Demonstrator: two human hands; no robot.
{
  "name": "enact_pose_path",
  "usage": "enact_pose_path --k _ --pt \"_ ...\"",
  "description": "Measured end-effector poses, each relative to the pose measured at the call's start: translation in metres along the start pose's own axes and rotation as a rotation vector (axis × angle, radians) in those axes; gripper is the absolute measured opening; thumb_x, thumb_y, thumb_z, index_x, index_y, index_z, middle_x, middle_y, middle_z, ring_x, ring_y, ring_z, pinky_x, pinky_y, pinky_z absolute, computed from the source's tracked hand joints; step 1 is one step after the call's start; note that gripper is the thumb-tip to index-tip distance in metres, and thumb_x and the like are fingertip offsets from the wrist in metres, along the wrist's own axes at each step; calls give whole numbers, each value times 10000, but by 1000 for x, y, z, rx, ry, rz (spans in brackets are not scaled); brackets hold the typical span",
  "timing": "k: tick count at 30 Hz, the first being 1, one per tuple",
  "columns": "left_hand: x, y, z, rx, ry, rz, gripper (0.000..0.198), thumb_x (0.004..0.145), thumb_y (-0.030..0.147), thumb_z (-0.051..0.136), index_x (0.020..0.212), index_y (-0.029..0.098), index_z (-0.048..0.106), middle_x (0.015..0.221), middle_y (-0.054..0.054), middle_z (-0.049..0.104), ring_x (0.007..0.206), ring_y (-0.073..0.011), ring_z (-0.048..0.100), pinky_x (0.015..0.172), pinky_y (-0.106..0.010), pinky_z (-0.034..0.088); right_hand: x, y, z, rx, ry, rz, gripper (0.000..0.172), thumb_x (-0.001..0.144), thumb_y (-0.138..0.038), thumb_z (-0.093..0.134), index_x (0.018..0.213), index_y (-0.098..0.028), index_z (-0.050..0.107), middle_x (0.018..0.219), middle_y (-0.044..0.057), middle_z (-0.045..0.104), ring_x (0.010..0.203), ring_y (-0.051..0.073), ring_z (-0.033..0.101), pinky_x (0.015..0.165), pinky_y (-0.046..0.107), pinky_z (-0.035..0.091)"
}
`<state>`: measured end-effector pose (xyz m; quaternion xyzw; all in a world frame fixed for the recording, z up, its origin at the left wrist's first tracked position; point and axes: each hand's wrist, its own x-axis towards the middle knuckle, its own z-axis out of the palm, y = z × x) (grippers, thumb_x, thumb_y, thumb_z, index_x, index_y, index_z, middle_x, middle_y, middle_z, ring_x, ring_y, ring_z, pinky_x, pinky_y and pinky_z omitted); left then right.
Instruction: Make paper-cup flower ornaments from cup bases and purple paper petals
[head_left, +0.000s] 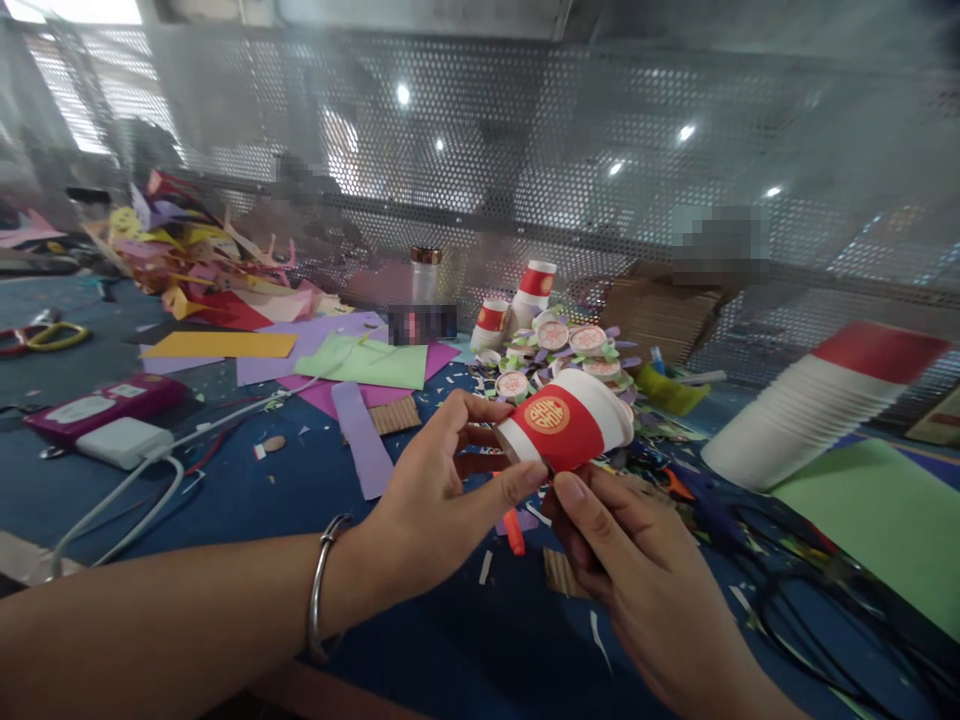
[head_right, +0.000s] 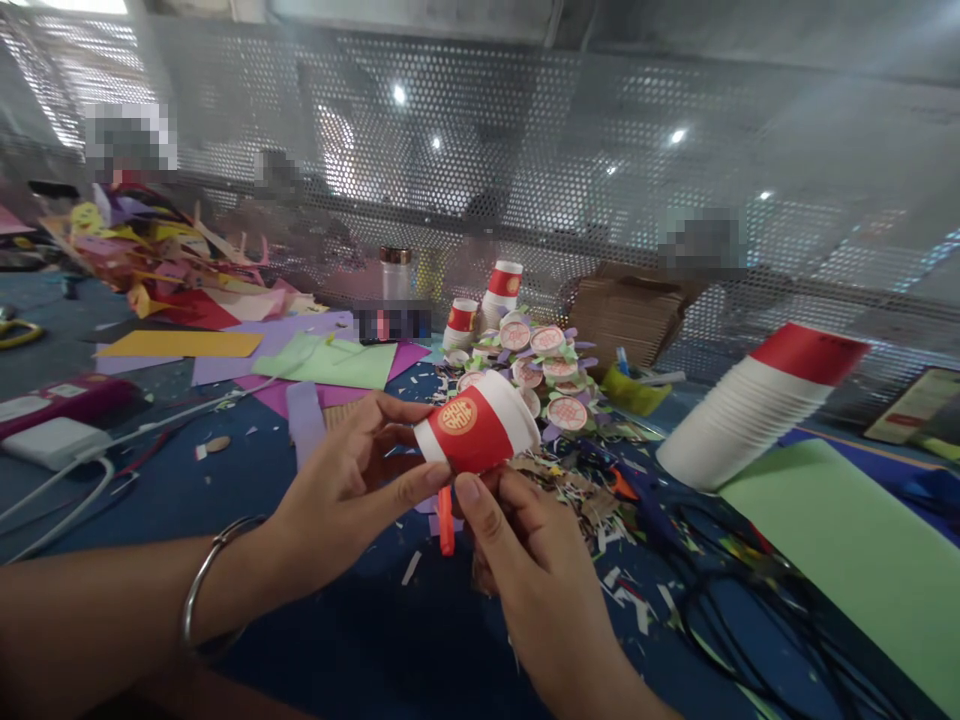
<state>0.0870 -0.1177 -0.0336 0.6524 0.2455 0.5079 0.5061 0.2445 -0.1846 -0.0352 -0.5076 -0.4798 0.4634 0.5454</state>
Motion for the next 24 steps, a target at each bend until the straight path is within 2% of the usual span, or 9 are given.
enact_pose_path --k 10,15,24 --pt "2 4 -3 -5 26 -19 412 826 346 749 1115 179 508 1099 -112 678 968 -212 692 776 -348 615 0 -2 2 41 -30 32 420 868 -554 693 721 -183 560 577 -64 369 493 58 279 408 174 204" --pt "1 3 -1 63 21 75 359 828 300 744 1090 164 540 1160 -125 639 1010 -223 681 878 -396 600 -1 -4 3 30 -15 33 438 862 -562 697 711 -179 549 572 -64 375 499 56 297 417 164 215" --pt "-1 -4 -5 250 -5 136 301 824 290 749 1049 178 582 1068 -86 637 942 -218 677 813 -389 598 0 3 2 -1 26 26 476 842 -594 699 688 -175 531 561 -64 381 486 52 279 395 160 207"
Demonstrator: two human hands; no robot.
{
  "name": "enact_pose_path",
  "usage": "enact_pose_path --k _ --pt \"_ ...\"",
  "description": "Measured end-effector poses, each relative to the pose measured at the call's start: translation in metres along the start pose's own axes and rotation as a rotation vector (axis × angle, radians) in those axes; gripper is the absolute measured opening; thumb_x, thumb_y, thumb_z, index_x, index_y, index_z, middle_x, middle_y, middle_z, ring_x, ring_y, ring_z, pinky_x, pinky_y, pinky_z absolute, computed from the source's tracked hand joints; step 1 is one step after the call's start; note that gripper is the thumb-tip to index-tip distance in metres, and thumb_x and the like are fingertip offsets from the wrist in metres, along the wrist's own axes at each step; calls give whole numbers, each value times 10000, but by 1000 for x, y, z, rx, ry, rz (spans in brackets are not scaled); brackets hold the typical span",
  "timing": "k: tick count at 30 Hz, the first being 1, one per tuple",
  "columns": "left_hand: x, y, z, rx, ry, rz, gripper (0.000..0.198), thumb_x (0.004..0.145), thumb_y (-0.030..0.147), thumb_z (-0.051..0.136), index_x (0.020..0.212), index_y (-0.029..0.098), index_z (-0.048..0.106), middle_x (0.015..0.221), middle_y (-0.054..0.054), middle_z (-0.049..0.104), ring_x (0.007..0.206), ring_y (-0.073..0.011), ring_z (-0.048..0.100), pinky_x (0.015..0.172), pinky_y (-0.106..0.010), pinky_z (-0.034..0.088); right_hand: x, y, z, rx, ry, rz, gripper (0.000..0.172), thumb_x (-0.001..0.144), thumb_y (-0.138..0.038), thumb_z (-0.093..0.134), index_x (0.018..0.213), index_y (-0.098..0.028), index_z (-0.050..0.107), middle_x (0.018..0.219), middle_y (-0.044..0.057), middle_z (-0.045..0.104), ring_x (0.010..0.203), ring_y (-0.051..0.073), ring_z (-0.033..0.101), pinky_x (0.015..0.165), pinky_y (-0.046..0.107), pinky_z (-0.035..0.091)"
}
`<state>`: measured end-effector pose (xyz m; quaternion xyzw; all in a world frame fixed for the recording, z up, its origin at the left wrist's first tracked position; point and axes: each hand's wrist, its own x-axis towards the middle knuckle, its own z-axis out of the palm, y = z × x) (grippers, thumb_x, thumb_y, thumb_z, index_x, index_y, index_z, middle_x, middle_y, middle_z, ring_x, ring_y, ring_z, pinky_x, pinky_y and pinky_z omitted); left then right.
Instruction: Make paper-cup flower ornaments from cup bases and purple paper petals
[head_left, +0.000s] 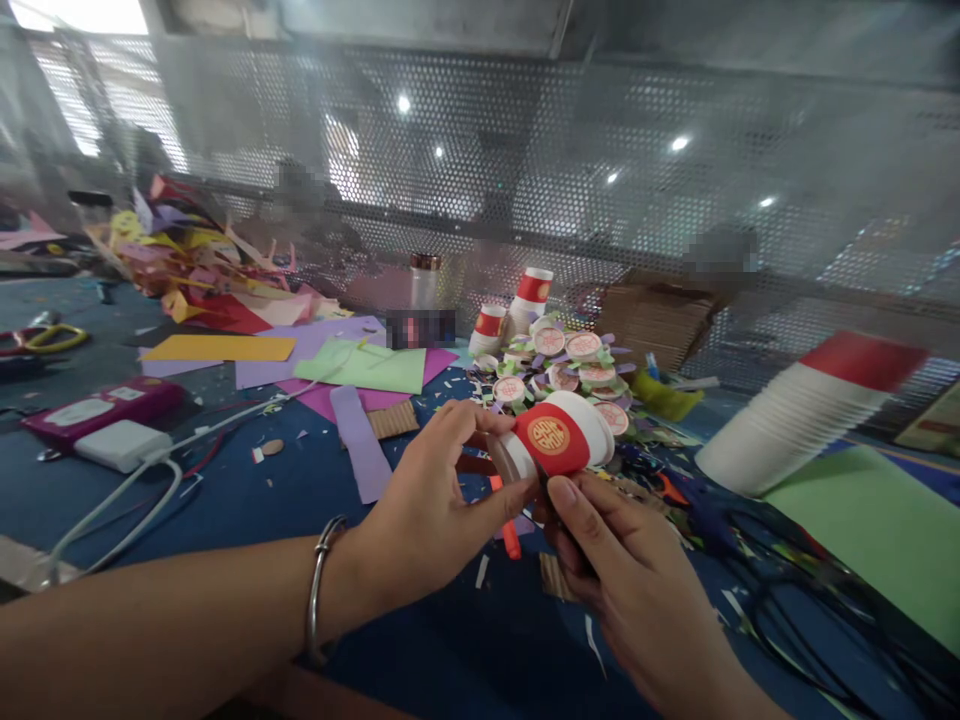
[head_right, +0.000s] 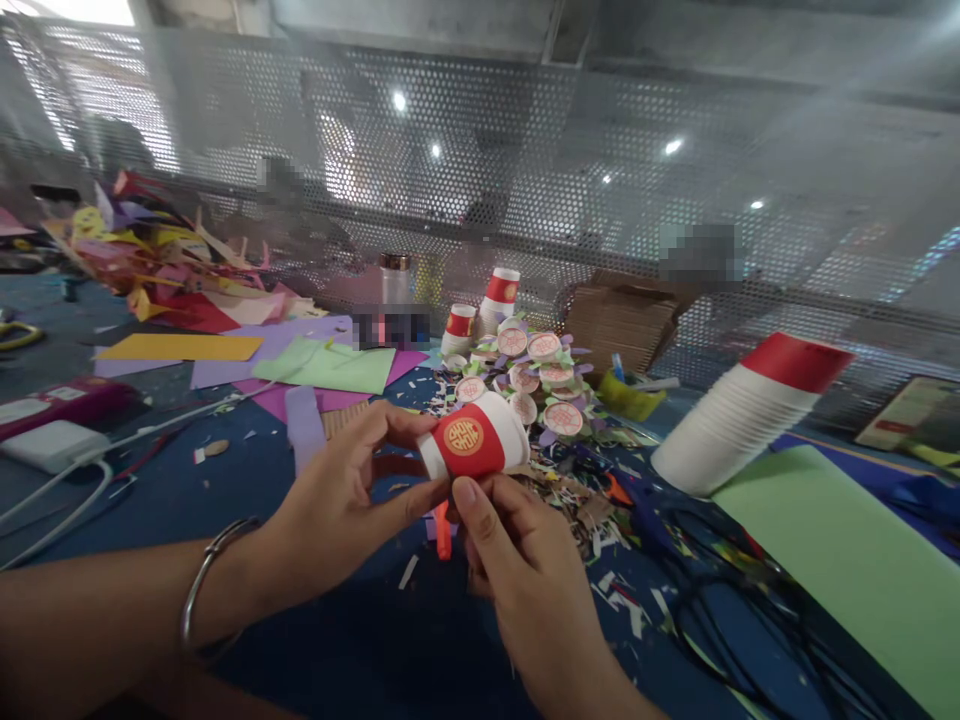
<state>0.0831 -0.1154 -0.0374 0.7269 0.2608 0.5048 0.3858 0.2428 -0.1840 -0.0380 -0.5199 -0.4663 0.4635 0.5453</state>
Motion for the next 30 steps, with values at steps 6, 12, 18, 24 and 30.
enact_pose_path --k 6,12,18,24,30 --pt "6 4 -5 46 9 8 313 796 256 775 1053 180 614 1090 -87 655 975 -221 673 859 -389 582 0 -1 2 24 -10 -2 458 843 -584 703 698 -176 554 580 -51 404 495 55 294 382 147 195" --pt "6 4 -3 -43 10 -95 383 780 308 802 1045 197 549 1001 -51 685 870 -191 684 743 -343 592 1 -3 5 59 -16 -8 458 843 -585 702 697 -179 548 577 -58 386 486 49 285 378 140 201" --pt "6 6 -5 -26 13 -40 339 777 258 800 967 199 525 956 -25 664 835 -168 678 726 -318 589 1 -2 5 47 -7 -28 445 864 -559 692 692 -185 524 577 -66 363 479 49 261 380 148 203" --pt "3 6 -5 95 78 130 324 787 250 801 982 193 550 976 -27 614 889 -162 647 752 -305 575 0 -1 4 55 -19 -68 425 885 -528 684 689 -186 527 572 -65 362 476 52 276 379 148 202" --pt "3 7 -1 17 80 83 354 782 316 816 990 190 559 965 -28 616 863 -160 647 744 -303 570 -1 -5 3 17 -10 -96 437 877 -541 686 671 -185 539 548 -61 378 453 52 294 374 163 217"
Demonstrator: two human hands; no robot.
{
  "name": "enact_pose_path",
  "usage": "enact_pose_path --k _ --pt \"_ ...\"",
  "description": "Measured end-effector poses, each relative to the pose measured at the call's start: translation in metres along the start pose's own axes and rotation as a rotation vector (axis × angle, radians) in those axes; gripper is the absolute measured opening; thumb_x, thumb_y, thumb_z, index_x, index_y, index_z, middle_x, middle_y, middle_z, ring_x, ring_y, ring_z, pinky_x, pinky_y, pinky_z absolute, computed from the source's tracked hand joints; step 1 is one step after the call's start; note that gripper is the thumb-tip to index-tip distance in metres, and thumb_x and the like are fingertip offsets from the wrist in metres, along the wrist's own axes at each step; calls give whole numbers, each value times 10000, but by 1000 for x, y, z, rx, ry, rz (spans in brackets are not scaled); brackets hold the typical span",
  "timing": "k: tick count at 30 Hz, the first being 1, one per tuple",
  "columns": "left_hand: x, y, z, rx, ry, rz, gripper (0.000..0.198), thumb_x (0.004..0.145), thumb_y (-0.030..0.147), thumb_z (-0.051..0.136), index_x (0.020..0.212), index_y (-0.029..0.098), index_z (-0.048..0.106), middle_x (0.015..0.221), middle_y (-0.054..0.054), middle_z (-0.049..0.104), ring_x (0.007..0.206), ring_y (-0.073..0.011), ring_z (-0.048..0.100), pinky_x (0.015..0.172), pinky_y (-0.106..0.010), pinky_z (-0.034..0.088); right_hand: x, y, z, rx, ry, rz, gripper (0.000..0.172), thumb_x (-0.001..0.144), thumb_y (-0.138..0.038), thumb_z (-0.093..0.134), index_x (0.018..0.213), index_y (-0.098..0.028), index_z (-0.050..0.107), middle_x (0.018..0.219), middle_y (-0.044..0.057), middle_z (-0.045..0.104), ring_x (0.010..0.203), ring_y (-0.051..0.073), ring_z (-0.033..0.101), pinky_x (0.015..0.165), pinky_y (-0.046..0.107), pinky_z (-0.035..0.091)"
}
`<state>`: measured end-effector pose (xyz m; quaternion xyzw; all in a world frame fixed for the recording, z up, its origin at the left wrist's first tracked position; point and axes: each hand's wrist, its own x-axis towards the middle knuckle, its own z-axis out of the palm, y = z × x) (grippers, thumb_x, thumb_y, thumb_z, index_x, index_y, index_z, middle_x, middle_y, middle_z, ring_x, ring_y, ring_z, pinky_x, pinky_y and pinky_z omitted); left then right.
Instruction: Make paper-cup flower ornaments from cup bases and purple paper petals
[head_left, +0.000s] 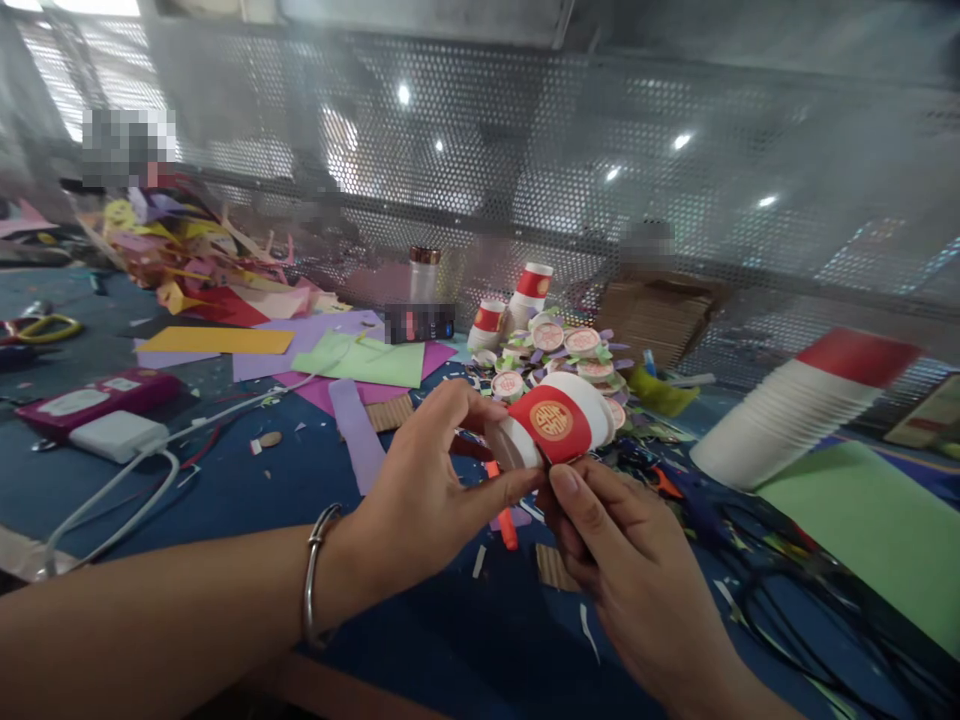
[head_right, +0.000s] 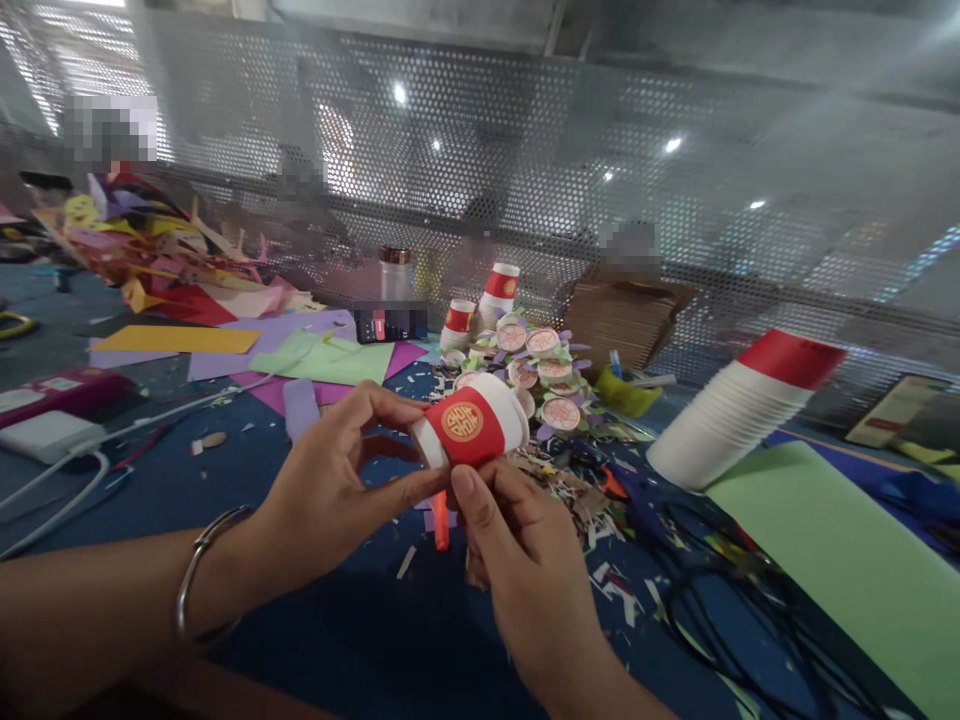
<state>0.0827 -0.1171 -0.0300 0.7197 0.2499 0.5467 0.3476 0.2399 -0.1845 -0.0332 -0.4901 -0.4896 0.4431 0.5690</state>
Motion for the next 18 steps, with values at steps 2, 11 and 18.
enact_pose_path --k 2,11,18 --pt "1 0 0 -58 2 -42 369 776 305 819 1015 190 562 1013 -39 620 909 -170 649 783 -314 571 0 -1 0 -2 3 0 445 873 -546 688 663 -186 533 543 -64 368 449 52 295 376 166 219" --pt "6 1 3 -607 -113 -574 456 820 358 789 1138 165 524 1107 -74 647 899 -135 664 833 -287 562 2 1 -8 -26 25 17 401 870 -557 684 733 -192 589 567 -72 356 466 57 264 370 159 214" --pt "6 0 1 -532 -92 -438 298 819 279 782 1007 171 577 976 -50 699 876 -139 672 797 -269 544 2 0 -5 -60 10 14 411 882 -563 662 712 -199 575 570 -62 369 464 70 302 383 183 227"
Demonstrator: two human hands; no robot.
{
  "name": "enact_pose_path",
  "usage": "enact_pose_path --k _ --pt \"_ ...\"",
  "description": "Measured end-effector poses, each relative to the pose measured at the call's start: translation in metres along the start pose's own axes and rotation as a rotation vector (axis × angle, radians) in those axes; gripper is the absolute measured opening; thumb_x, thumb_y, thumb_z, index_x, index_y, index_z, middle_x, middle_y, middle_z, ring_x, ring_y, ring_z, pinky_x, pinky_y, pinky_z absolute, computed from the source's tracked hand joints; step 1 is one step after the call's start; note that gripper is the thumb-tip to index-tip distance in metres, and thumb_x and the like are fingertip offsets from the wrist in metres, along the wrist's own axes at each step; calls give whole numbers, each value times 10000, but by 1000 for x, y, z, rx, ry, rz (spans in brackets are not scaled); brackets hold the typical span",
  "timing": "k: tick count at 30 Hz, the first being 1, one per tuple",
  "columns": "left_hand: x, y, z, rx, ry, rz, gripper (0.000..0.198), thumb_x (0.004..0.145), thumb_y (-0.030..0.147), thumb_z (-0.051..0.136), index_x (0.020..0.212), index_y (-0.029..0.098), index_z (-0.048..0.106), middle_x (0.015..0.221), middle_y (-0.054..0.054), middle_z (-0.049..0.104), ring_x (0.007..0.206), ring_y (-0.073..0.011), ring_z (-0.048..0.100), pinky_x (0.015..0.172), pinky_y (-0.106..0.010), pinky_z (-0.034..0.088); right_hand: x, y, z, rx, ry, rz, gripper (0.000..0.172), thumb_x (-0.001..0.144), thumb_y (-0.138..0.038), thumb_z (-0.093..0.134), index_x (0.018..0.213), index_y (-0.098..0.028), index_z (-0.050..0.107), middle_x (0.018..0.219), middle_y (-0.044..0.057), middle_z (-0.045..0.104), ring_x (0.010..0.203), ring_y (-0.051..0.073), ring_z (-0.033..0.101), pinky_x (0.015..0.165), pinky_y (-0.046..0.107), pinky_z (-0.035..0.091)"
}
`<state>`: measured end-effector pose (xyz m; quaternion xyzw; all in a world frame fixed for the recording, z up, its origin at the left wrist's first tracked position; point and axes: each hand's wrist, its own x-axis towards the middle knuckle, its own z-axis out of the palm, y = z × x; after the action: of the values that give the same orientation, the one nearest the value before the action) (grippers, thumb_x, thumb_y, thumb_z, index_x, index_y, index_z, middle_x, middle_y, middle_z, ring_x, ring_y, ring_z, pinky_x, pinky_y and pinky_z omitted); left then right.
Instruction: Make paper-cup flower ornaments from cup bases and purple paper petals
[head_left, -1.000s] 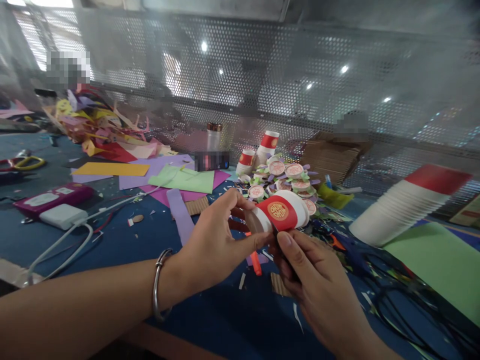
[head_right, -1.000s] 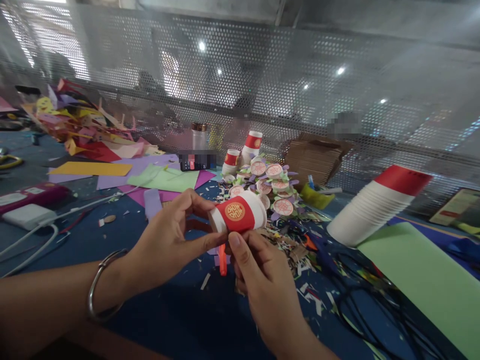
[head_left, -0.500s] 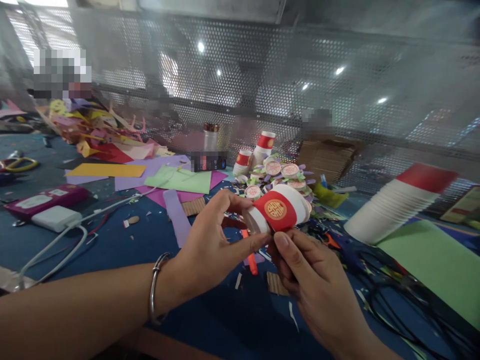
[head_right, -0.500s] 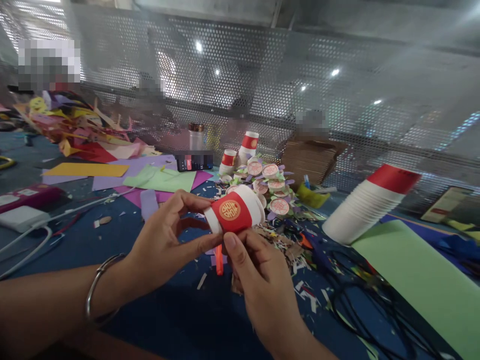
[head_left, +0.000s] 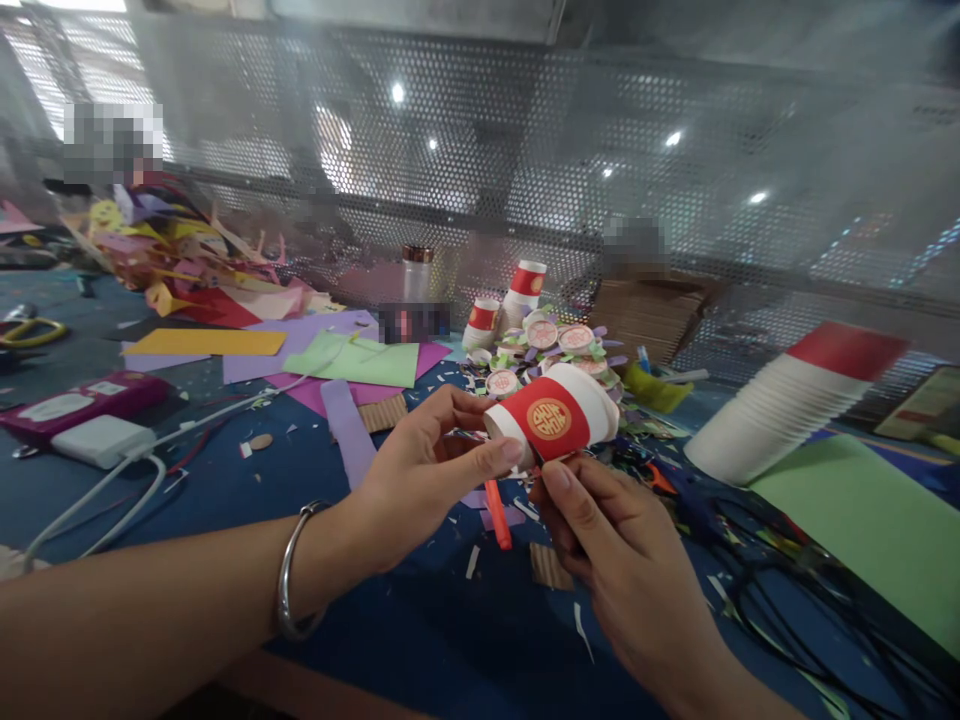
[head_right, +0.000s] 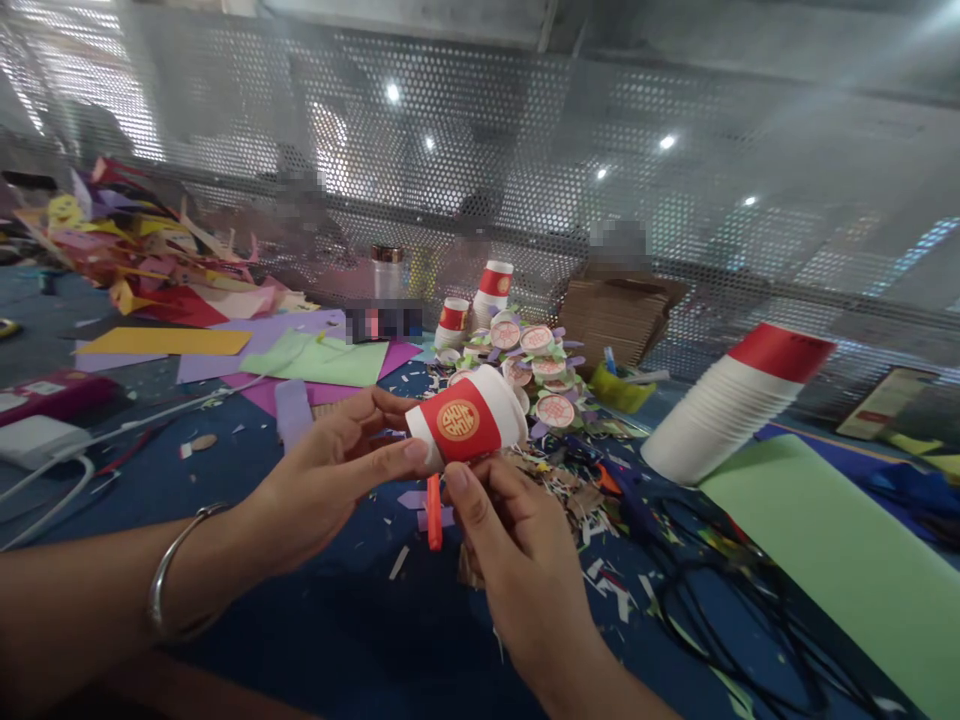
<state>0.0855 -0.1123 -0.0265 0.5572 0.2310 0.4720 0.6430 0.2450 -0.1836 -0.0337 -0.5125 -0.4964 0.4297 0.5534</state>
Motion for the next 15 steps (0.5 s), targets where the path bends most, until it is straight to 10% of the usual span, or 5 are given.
enact_pose_path --k 15 --pt "-7 -4 2 230 -49 169 278 822 282 761 1003 188 572 923 -32 679 841 -142 649 749 -275 555 -4 4 2 -80 31 -82 422 911 -529 644 672 -196 544 532 -60 388 442 70 331 389 195 234"
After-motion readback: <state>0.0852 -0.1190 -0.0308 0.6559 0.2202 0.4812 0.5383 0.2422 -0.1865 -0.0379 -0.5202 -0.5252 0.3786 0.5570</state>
